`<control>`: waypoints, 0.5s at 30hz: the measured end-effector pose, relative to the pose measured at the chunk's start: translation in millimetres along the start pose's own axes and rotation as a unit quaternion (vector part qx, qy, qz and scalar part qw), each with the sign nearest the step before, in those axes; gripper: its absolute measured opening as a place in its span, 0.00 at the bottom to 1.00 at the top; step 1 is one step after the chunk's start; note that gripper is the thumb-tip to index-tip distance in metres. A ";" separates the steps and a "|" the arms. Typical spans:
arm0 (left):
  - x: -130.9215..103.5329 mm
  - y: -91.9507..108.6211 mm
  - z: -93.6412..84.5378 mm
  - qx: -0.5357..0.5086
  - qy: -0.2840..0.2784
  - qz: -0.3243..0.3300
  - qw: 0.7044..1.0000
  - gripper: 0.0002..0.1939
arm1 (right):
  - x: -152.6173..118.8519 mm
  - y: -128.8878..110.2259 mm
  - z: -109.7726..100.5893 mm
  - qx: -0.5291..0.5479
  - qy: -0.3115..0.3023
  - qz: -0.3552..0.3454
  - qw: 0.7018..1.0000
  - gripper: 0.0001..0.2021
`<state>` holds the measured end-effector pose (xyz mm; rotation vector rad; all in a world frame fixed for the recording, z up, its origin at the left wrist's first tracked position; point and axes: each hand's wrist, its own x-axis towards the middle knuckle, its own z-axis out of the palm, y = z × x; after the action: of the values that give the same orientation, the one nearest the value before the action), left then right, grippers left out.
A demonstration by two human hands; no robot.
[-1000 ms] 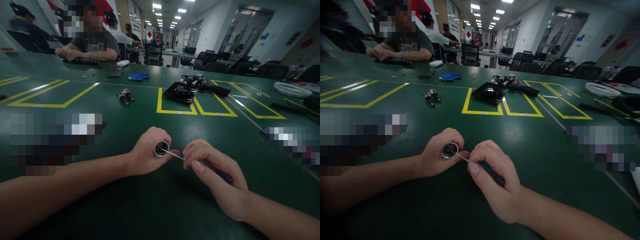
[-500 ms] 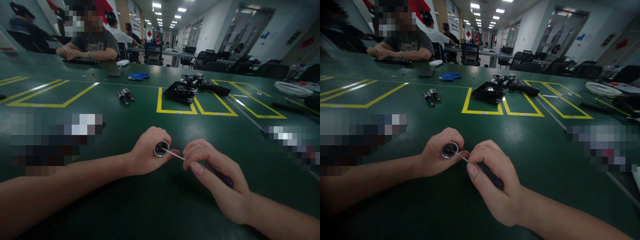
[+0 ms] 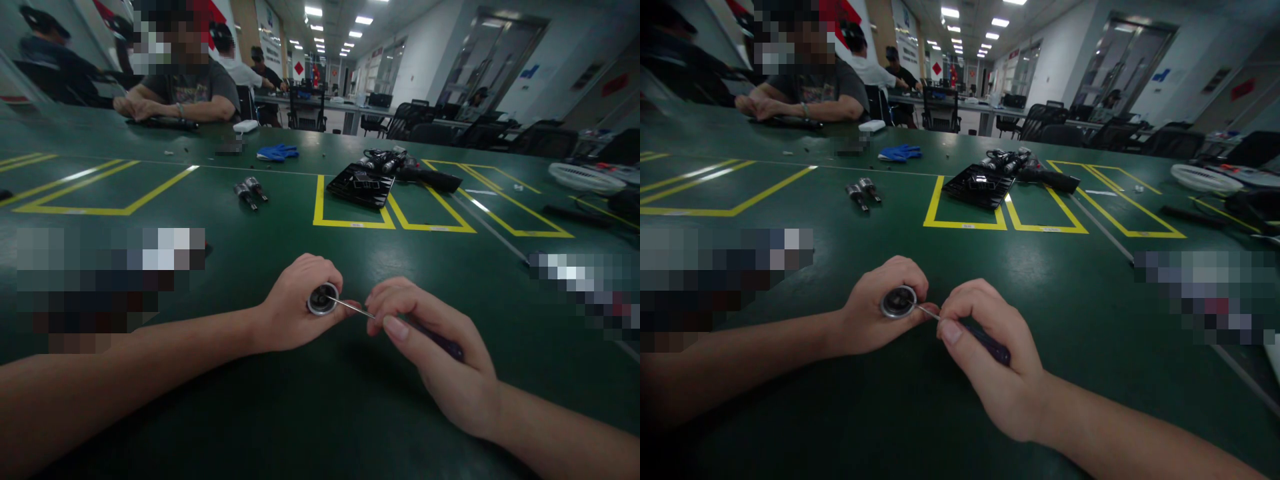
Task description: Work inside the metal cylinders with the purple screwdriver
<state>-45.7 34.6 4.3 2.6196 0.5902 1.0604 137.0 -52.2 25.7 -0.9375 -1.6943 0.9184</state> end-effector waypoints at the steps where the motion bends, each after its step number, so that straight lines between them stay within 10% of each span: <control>1: 0.1 0.2 0.0 -0.002 -0.001 -0.002 1.000 0.10 | -0.3 1.4 0.2 0.018 0.007 0.014 1.000 0.07; 15: -1.5 -0.6 0.4 -0.016 0.001 -0.010 1.000 0.10 | -0.8 5.2 0.7 0.064 0.023 0.007 0.998 0.06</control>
<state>-46.6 34.4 2.9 2.5804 0.5936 1.0593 137.4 -50.8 20.5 -0.8787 -1.5721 0.9942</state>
